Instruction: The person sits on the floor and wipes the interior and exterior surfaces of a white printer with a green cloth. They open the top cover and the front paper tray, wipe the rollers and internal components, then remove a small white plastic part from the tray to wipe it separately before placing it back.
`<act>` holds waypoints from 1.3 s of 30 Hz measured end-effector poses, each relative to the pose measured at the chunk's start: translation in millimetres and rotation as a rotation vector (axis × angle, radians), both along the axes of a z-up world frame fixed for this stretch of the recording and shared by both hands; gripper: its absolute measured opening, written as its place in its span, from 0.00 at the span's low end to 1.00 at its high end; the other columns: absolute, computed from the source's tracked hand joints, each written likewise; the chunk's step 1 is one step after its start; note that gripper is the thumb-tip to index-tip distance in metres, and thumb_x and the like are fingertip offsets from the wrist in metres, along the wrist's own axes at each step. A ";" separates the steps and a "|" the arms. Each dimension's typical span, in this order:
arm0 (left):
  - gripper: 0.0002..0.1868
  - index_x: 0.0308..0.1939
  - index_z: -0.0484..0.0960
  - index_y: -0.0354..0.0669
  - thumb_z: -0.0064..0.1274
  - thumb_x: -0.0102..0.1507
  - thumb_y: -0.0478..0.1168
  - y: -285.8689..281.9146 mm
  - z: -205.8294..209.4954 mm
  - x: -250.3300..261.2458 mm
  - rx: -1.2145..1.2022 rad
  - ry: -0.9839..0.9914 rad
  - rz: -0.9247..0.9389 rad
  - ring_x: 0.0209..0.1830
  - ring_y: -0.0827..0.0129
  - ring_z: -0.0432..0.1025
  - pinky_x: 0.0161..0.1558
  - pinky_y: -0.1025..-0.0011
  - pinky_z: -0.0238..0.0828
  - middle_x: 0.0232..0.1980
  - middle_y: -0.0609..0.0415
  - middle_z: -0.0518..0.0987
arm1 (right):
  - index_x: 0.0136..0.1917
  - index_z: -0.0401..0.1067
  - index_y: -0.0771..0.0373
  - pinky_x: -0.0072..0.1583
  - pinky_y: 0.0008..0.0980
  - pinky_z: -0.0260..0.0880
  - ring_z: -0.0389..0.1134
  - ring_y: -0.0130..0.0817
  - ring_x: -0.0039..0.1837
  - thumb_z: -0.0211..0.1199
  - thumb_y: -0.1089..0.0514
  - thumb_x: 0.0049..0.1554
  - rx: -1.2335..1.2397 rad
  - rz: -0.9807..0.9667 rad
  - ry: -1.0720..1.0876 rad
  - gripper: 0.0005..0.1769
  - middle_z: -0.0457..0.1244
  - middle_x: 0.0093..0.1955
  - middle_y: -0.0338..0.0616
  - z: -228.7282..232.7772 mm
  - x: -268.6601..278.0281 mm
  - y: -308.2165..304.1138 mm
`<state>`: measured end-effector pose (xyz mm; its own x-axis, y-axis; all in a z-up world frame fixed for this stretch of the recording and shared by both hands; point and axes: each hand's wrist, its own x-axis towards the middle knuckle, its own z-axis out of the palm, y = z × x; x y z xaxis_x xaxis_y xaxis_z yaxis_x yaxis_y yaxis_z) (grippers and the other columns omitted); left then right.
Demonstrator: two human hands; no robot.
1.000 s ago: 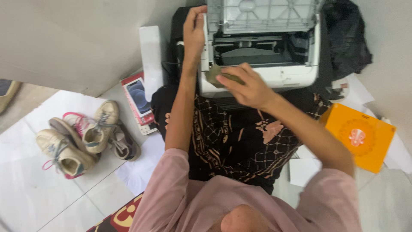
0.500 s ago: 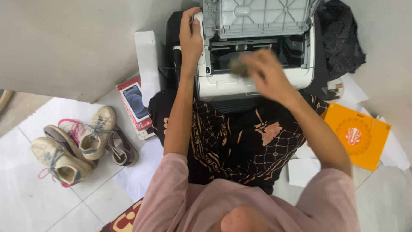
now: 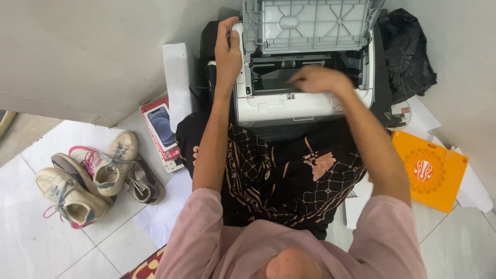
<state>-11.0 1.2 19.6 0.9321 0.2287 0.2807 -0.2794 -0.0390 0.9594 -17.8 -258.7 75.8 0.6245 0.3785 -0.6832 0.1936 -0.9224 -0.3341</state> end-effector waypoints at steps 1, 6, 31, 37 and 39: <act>0.16 0.64 0.73 0.42 0.37 0.75 0.34 -1.0 0.9 0.1 -0.016 0.006 0.003 0.61 0.64 0.74 0.65 0.66 0.68 0.63 0.50 0.78 | 0.67 0.75 0.49 0.63 0.47 0.71 0.73 0.47 0.55 0.51 0.52 0.62 -0.056 -0.047 0.009 0.22 0.71 0.59 0.54 0.5 5.2 -22.4; 0.16 0.64 0.74 0.41 0.37 0.74 0.33 -1.8 2.5 1.5 -0.011 -0.025 0.018 0.62 0.64 0.73 0.66 0.66 0.67 0.63 0.50 0.78 | 0.62 0.78 0.59 0.66 0.49 0.68 0.71 0.51 0.60 0.52 0.62 0.53 -0.198 -0.091 -0.139 0.25 0.69 0.60 0.59 -31.7 15.0 -62.4; 0.15 0.63 0.73 0.39 0.37 0.74 0.32 -1.6 3.7 1.3 -0.040 -0.009 -0.008 0.62 0.62 0.73 0.66 0.65 0.66 0.62 0.47 0.78 | 0.49 0.78 0.74 0.61 0.47 0.73 0.73 0.57 0.58 0.61 0.59 0.49 -0.100 0.186 -0.233 0.18 0.70 0.53 0.68 -79.8 40.3 48.7; 0.15 0.63 0.73 0.39 0.37 0.74 0.33 -1.2 3.9 3.8 -0.024 0.013 0.007 0.61 0.62 0.73 0.66 0.66 0.67 0.62 0.47 0.78 | 0.63 0.74 0.68 0.62 0.47 0.69 0.70 0.59 0.59 0.59 0.70 0.43 0.330 0.125 -0.340 0.32 0.68 0.53 0.68 -46.2 21.1 76.3; 0.15 0.63 0.73 0.40 0.37 0.74 0.33 -1.6 1.7 2.9 -0.019 0.029 0.014 0.61 0.62 0.74 0.66 0.66 0.67 0.62 0.48 0.78 | 0.64 0.73 0.68 0.60 0.49 0.71 0.70 0.60 0.58 0.59 0.73 0.45 0.290 0.265 -0.428 0.31 0.67 0.57 0.66 -39.7 16.0 73.6</act>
<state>-8.1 -0.3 21.3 0.9366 0.2469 0.2488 -0.2507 -0.0240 0.9678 -1.8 -185.1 36.1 0.6803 0.6940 -0.2358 0.5792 -0.7062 -0.4073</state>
